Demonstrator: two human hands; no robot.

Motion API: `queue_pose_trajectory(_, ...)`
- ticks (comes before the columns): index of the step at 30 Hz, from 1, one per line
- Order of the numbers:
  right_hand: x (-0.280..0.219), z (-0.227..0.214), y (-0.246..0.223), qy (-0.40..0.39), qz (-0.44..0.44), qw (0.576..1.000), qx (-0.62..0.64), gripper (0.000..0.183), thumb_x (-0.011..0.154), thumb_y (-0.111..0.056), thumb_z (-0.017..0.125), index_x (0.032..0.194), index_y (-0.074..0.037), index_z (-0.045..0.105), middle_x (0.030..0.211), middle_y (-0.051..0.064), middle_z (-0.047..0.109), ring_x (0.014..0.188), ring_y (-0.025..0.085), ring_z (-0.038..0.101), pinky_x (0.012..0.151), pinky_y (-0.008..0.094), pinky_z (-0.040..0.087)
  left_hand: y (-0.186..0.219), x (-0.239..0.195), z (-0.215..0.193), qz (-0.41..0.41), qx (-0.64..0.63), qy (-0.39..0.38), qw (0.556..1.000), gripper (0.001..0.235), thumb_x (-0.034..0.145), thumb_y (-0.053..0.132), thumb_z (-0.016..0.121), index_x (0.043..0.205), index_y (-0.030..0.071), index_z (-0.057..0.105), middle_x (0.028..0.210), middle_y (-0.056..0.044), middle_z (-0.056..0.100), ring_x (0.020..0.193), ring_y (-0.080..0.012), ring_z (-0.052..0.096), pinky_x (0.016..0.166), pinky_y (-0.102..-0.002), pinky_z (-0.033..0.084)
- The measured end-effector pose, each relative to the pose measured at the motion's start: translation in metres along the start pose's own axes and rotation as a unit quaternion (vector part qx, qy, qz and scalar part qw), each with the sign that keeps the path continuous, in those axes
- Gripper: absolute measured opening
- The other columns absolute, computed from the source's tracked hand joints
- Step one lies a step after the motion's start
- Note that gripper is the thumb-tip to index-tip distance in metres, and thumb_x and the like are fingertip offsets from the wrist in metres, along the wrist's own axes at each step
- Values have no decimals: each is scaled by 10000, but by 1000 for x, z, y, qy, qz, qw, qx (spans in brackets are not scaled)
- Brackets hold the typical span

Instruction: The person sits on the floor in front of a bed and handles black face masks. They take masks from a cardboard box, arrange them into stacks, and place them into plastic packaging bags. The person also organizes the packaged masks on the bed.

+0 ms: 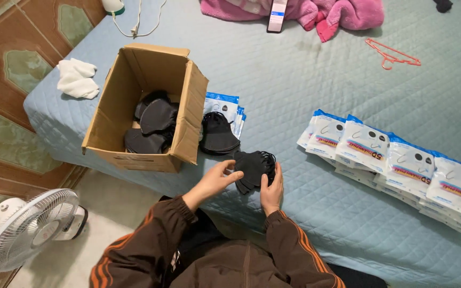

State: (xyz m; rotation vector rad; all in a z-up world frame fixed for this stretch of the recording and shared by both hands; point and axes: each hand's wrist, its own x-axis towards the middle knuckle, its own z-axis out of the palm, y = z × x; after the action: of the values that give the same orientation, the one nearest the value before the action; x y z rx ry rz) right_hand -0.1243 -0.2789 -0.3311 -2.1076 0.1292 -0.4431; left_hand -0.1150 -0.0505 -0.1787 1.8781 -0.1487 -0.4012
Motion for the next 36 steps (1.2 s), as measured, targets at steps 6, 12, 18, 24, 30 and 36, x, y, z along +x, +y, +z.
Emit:
queue_pose_trajectory(6,-2,-24,-6,-133,23,990,47,677,1037,-257,570,1627,-111,272,1608,185,367,1503,368,311,1234,520,273,-44,30,53,-126,-10,59,990,1136,902,679,697,1506,-196,297,1503,-415,391,1421,-504,428,1165,-593,371)
queue_pose_trajectory(12,3,-56,10,-209,71,969,111,733,983,-300,643,1635,-216,320,1653,147,318,1533,328,271,1242,483,223,-68,80,88,-111,32,117,986,694,868,483,782,1285,-57,651,1194,-241,701,1161,-402,679,923,-498,585)
queue_pose_trajectory(18,27,-102,-17,-68,-106,990,-70,978,772,-119,675,1654,-171,255,1709,211,99,1567,406,54,1225,592,11,-42,68,104,48,-107,100,988,347,921,219,753,1213,60,653,1163,-188,691,1182,-380,642,988,-511,522)
queue_pose_trajectory(24,49,-113,-39,-85,-215,955,-187,903,707,-188,647,1560,-178,353,1699,128,191,1585,366,-1,1213,588,-102,-45,61,124,104,-158,74,979,421,820,180,775,1229,175,672,1142,-117,708,1194,-271,623,1047,-458,485)
queue_pose_trajectory(30,40,-84,8,-173,-137,927,-302,892,706,-211,710,1503,-152,313,1622,179,307,1556,429,116,1203,701,1,-40,52,133,88,-130,30,987,692,771,253,792,1391,121,517,1345,-218,596,1386,-432,474,1171,-603,352)
queue_pose_trajectory(36,40,-74,40,-187,-112,934,-282,874,779,-233,681,1527,-113,245,1520,176,468,1513,353,289,1228,666,-41,-52,55,138,137,-67,-44,987,749,879,442,738,1471,111,419,1401,-229,468,1407,-488,383,1183,-641,282)
